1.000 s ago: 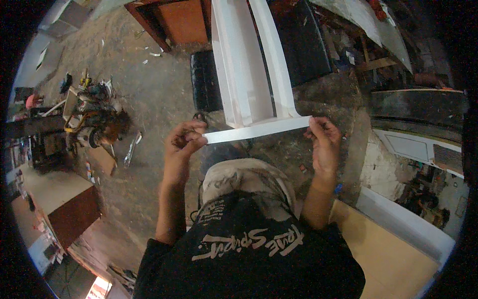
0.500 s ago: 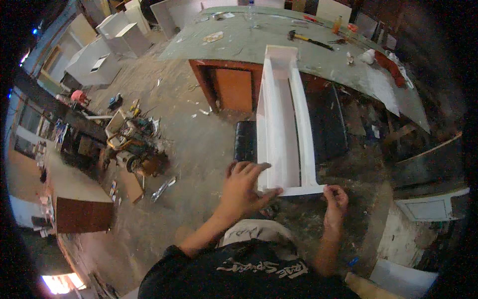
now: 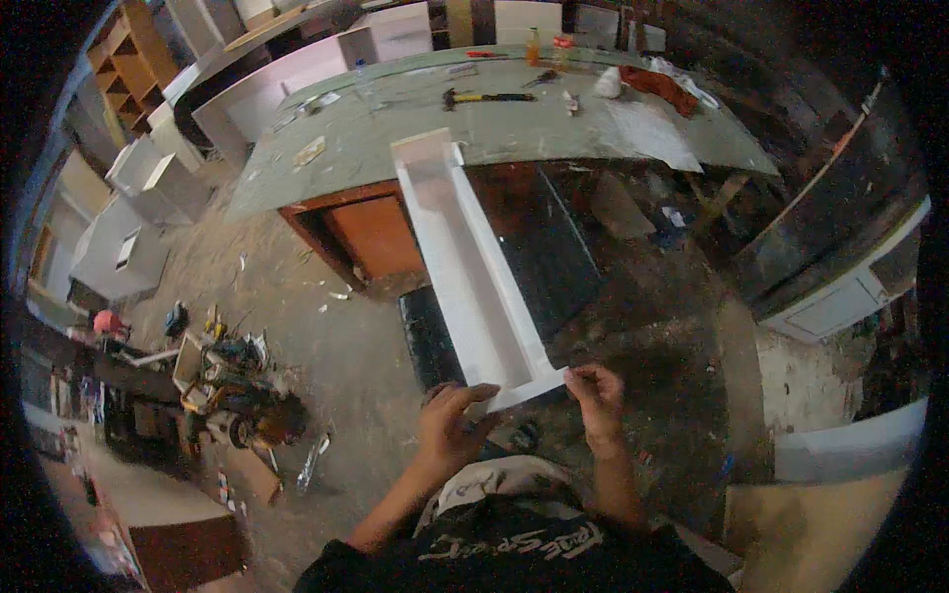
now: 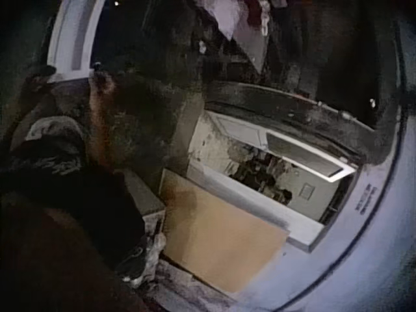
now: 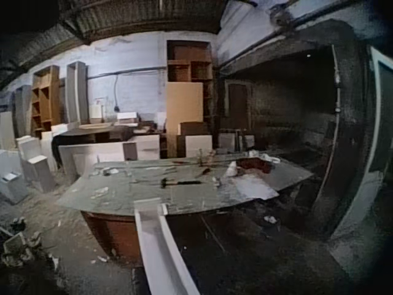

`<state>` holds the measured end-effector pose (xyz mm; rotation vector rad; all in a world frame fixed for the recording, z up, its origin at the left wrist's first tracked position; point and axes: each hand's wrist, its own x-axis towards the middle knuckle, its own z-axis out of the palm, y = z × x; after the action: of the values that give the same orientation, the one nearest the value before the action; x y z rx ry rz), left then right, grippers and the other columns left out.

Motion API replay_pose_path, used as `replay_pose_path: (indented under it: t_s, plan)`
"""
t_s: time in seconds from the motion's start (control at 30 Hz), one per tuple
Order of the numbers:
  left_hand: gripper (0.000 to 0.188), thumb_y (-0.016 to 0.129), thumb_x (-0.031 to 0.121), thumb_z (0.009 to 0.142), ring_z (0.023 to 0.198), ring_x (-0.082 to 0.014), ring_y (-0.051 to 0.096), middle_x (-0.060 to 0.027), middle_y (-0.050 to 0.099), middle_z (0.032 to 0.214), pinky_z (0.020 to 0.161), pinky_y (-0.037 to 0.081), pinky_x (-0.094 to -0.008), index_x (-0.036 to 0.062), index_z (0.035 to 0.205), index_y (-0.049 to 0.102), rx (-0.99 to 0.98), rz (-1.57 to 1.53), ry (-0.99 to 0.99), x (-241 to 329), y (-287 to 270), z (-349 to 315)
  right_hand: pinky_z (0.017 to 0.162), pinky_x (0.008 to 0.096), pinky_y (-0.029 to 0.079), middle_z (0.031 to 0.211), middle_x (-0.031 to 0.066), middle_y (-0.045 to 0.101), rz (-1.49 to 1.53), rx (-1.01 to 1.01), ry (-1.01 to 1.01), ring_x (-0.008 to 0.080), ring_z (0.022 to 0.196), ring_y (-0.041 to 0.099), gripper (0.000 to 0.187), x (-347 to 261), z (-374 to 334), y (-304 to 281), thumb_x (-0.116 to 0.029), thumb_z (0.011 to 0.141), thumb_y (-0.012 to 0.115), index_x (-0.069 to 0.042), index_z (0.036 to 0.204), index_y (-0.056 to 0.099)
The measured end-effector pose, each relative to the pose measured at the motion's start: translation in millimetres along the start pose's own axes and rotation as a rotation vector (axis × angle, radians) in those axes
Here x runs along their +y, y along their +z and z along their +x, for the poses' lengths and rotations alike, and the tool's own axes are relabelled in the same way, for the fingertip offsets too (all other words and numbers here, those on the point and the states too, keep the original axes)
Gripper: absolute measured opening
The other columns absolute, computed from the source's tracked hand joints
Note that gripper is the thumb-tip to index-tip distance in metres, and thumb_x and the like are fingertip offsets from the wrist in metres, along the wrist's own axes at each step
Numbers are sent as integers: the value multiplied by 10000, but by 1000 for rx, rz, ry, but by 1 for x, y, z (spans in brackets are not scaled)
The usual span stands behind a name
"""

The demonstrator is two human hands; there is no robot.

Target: The person applies white edging tape to the edges of a white wooden shelf unit, pressing the tape down by hand and trimming the excess with a blade.

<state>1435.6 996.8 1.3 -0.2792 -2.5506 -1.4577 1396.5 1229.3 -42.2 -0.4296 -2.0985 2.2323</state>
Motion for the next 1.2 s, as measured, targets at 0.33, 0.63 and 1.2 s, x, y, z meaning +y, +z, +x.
replay_pose_path:
  t_s: [0.33, 0.63, 1.2]
  plan:
    - [378, 797, 9, 660, 900, -278, 637, -90, 695, 998, 811, 456, -391, 72, 1012, 674, 210, 31, 158, -1, 5, -6, 611, 237, 392, 735, -37, 576, 25, 1, -141, 54, 667, 497, 137, 19, 0, -2, -131, 850, 734, -53, 849, 623]
    - [290, 770, 88, 744, 949, -290, 613, -76, 715, 1030, 894, 463, -433, 71, 993, 622, 278, 132, 222, -36, 22, -23, 668, 253, 415, 854, -4, 556, 66, -37, -345, 73, 770, 502, 148, 68, 18, 3, -142, 875, 699, -52, 920, 591]
    - [354, 742, 211, 767, 1145, -169, 571, 83, 641, 1244, 1021, 372, -427, 243, 1115, 687, 111, 242, 412, -57, 3, -23, 886, 296, 382, 963, 31, 534, -210, 81, -129, 135, 934, 494, 135, 7, -23, 30, -116, 901, 639, -32, 987, 578]
